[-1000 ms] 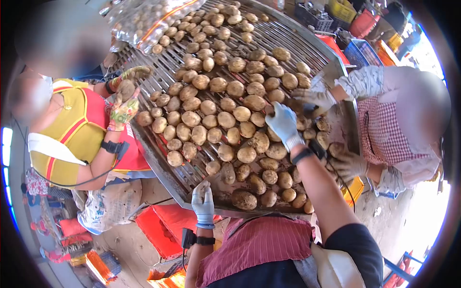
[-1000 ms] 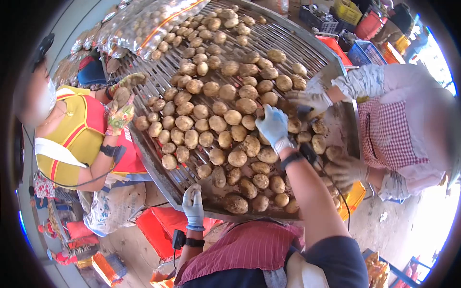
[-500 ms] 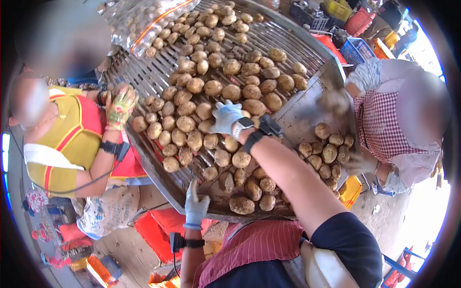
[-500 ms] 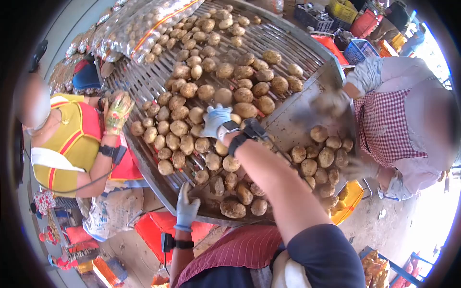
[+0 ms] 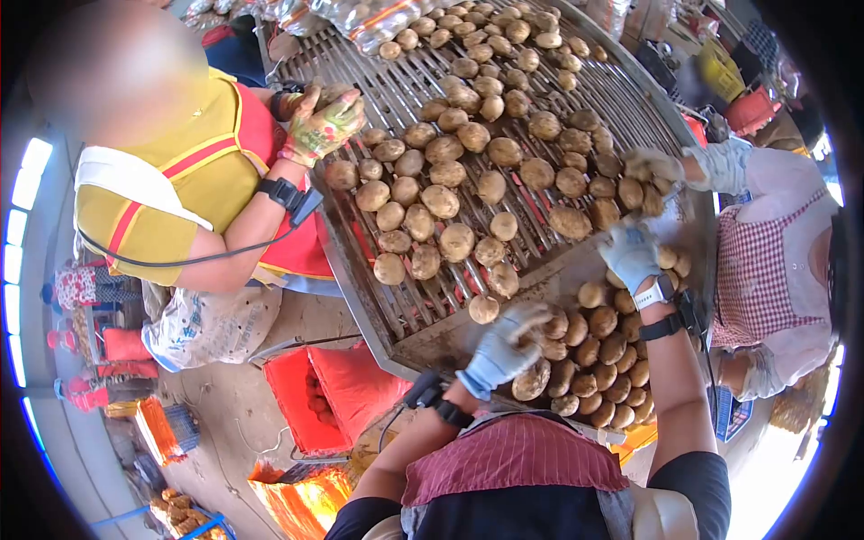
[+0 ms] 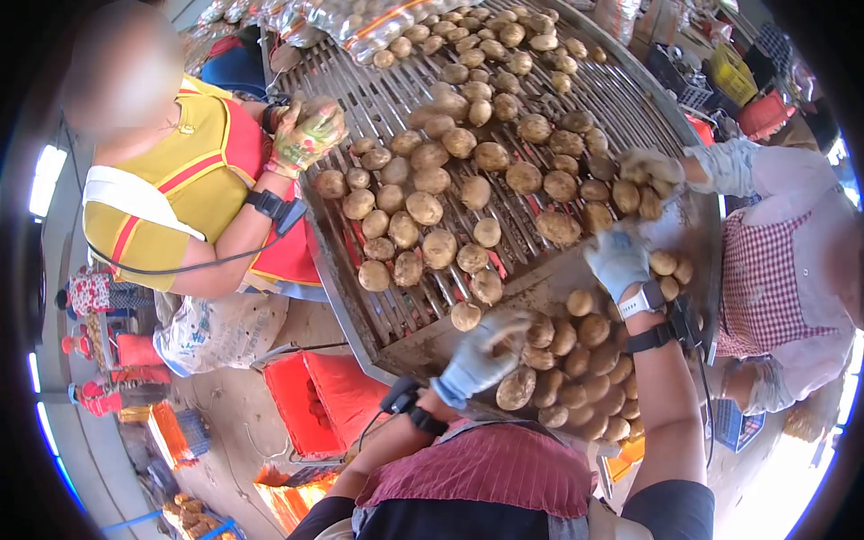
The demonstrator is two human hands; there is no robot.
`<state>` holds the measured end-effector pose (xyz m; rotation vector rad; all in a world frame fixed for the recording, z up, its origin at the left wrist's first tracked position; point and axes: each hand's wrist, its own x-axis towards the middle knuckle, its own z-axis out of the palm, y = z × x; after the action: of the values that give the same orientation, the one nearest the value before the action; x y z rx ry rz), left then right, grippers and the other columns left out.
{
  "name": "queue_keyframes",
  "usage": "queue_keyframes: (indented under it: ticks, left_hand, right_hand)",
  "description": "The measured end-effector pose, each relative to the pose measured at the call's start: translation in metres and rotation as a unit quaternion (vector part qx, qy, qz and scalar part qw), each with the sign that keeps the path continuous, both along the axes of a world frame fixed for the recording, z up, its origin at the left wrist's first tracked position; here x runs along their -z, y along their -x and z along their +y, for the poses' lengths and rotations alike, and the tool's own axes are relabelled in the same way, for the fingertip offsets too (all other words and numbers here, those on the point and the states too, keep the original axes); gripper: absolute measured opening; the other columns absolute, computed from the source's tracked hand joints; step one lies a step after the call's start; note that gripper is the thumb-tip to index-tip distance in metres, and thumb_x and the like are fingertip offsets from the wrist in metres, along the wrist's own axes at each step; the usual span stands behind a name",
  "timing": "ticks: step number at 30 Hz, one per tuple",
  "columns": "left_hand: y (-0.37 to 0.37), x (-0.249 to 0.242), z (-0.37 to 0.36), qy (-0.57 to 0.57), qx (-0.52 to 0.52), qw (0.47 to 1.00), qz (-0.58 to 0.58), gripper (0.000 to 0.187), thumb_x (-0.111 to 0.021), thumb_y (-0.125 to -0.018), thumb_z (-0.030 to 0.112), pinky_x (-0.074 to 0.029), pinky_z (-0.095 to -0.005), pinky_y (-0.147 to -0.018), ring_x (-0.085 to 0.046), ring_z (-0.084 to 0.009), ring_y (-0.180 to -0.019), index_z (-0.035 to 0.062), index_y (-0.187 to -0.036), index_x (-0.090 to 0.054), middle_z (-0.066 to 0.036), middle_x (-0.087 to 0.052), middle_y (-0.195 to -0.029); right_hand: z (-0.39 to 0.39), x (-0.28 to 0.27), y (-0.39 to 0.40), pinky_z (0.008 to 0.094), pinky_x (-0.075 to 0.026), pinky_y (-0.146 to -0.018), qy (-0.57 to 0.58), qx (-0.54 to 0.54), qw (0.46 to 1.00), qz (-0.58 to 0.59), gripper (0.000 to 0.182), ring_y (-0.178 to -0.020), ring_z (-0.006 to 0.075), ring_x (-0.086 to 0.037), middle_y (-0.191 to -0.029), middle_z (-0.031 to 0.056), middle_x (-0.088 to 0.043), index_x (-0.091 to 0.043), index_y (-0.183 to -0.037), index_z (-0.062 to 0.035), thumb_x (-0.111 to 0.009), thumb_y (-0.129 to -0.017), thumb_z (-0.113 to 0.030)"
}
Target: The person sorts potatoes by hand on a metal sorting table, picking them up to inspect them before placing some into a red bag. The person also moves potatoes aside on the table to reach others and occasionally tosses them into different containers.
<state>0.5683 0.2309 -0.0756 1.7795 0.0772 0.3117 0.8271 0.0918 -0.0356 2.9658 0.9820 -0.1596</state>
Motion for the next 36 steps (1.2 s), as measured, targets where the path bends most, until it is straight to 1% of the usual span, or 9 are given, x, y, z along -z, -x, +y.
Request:
queue_keyframes:
  ticks: [4,7,10,14,19,22,28,34,36]
  left_hand:
    - [0.016,-0.023,0.115,-0.202,-0.358,0.911,0.022,0.032,-0.061,-0.072,-0.003,-0.051,-0.0383,-0.083,-0.062,-0.0297,-0.093,0.0082,-0.102,-0.064,-0.011,-0.065,-0.100]
    - [0.033,-0.005,0.190,-0.165,-0.430,0.885,0.071,0.034,-0.062,-0.075,-0.003,-0.051,-0.0341,-0.085,-0.061,-0.0254,-0.095,0.0037,-0.108,-0.064,-0.014,-0.060,-0.110]
    - [0.038,0.012,0.222,-0.295,-0.361,0.879,0.095,0.052,-0.064,-0.075,-0.003,-0.051,-0.0344,-0.091,-0.060,-0.0280,-0.106,0.0032,-0.126,-0.057,-0.016,-0.058,-0.123]
    - [0.038,0.060,0.227,-0.116,-0.339,0.923,0.138,0.072,-0.067,-0.073,-0.001,-0.043,-0.0359,-0.106,-0.051,-0.0295,-0.127,-0.0013,-0.141,-0.043,-0.021,-0.049,-0.140]
    - [0.033,0.035,0.160,0.002,-0.278,0.934,0.226,0.071,-0.060,-0.070,-0.002,-0.036,-0.0369,-0.112,-0.046,-0.0311,-0.133,-0.0045,-0.139,-0.044,-0.021,-0.049,-0.141]
    - [0.023,0.023,0.097,-0.185,-0.210,0.951,0.129,0.067,-0.062,-0.069,0.002,-0.038,-0.0381,-0.110,-0.047,-0.0348,-0.132,0.0063,-0.136,-0.053,-0.021,-0.046,-0.144]
    - [0.021,-0.017,0.064,0.145,-0.230,0.953,0.133,0.043,-0.065,-0.089,0.009,-0.052,-0.0256,-0.085,-0.062,-0.0151,-0.104,0.0019,-0.131,-0.057,-0.013,-0.059,-0.130]
    - [0.017,-0.059,0.039,0.519,-0.100,0.842,0.109,0.066,-0.054,-0.094,0.057,-0.053,-0.0311,-0.087,-0.065,-0.0180,-0.098,0.0026,-0.132,-0.054,-0.010,-0.065,-0.115]
    - [0.030,-0.054,0.040,0.556,-0.075,0.821,0.106,0.069,-0.055,-0.093,0.059,-0.054,-0.0357,-0.090,-0.065,-0.0214,-0.103,0.0030,-0.132,-0.052,-0.011,-0.064,-0.118]
  right_hand:
    - [0.140,-0.044,0.022,0.0425,-0.051,-0.082,-0.203,-0.184,0.949,0.158,0.029,-0.093,0.0345,-0.064,-0.096,0.0161,-0.066,-0.066,-0.107,-0.0087,-0.063,-0.087,-0.030]
    - [0.259,-0.020,0.050,0.0436,-0.051,-0.089,-0.237,-0.281,0.910,0.189,0.046,-0.102,0.0351,-0.064,-0.108,0.0212,-0.065,-0.061,-0.120,-0.0030,-0.063,-0.087,-0.035]
    - [0.344,-0.006,0.090,0.0475,-0.050,-0.086,-0.235,-0.230,0.905,0.271,0.039,-0.102,0.0343,-0.063,-0.106,0.0180,-0.065,-0.062,-0.112,-0.0061,-0.067,-0.079,-0.027]
    - [0.360,0.036,0.112,0.0497,-0.045,-0.089,-0.160,-0.262,0.947,0.093,0.052,-0.111,0.0328,-0.058,-0.113,0.0152,-0.059,-0.058,-0.125,-0.0168,-0.070,-0.076,-0.030]
    - [0.281,0.029,0.082,0.0489,-0.049,-0.083,-0.174,-0.240,0.924,0.240,0.061,-0.096,0.0389,-0.063,-0.111,0.0193,-0.059,-0.054,-0.129,-0.0170,-0.072,-0.074,-0.037]
    - [0.197,0.030,0.063,0.0486,-0.052,-0.080,-0.150,-0.241,0.922,0.264,0.059,-0.090,0.0383,-0.065,-0.100,0.0188,-0.063,-0.056,-0.125,-0.0157,-0.073,-0.073,-0.038]
    - [0.083,-0.011,0.070,0.0413,-0.051,-0.088,-0.298,-0.124,0.899,0.297,0.055,-0.099,0.0373,-0.065,-0.107,0.0197,-0.067,-0.058,-0.121,-0.0032,-0.071,-0.080,-0.038]
    - [0.055,0.010,0.141,0.0352,-0.050,-0.090,-0.563,-0.102,0.654,0.496,0.057,-0.103,0.0302,-0.066,-0.111,0.0209,-0.066,-0.057,-0.125,-0.0007,-0.057,-0.094,-0.049]
    - [0.048,-0.037,0.151,0.0364,-0.051,-0.087,-0.553,-0.075,0.655,0.510,0.058,-0.099,0.0322,-0.067,-0.106,0.0220,-0.067,-0.058,-0.121,0.0010,-0.056,-0.094,-0.050]
